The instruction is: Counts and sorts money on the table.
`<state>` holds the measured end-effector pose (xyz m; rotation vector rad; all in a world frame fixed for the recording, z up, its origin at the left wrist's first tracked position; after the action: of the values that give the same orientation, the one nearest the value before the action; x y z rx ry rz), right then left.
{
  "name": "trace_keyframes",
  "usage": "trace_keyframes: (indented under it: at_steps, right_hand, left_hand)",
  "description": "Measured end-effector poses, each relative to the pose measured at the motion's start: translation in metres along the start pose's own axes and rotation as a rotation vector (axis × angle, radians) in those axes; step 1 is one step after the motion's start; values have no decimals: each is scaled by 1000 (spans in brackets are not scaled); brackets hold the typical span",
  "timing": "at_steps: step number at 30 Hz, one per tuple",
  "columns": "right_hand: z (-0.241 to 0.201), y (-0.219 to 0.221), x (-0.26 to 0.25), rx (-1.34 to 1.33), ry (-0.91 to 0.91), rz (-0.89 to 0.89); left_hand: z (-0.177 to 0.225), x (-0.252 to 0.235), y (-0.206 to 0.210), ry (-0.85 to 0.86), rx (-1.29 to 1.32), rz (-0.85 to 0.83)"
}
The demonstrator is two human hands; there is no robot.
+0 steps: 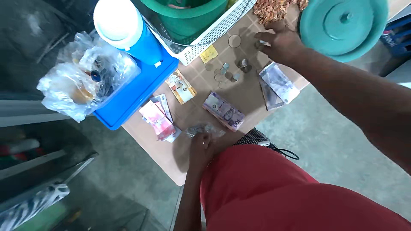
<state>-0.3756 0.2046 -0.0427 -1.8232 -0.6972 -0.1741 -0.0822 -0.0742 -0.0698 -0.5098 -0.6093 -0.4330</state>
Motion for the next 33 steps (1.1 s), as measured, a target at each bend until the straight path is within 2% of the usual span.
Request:
trace_keyframes:
  at_steps: [3,9,13,14,16,19,21,23,26,31,33]
  right_hand:
    - [13,19,-25,100,39,-126]
    - [21,37,-35,96,87,-164]
    - [24,32,-46,14,110,-222]
    - [28,32,-50,-24,88,-236]
    - [39,35,-59,-113,63,-253]
    - [42,39,-58,-241,129,-271]
    - [34,37,-51,-280,196,-283]
    - [29,36,-46,-283,225,-282]
    - [27,37,-44,-267,186,-277]
    - [26,38,-44,-201,194,-293]
    - [30,38,-45,-189,143,-252]
  left_hand:
    - [3,9,-15,7,11,82]
    - [-3,26,-35,58,56,251]
    - [6,30,-38,221,-13,462]
    - [12,27,-34,268,-53,470]
    - [21,11,-17,330,-150,341]
    - [31,-14,17,360,-373,112]
    - [22,-22,34,249,-484,-70]
    - [15,-20,37,161,-487,-167]
    - [10,-13,31,123,-431,-199]
    - [7,-10,27,133,-382,-171]
    - [6,-10,25,160,-359,-144]
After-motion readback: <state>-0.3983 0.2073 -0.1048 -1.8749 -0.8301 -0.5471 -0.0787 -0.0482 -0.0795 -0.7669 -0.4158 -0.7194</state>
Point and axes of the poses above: each hand's wrist, its own x-axis away from the middle knuckle, its own y-axis out of the palm, z = x × y, the point moved 8 cm from there along -x, towards the middle knuckle, and after that the axes turned 14 degrees about -z, right-handed, at the moved point
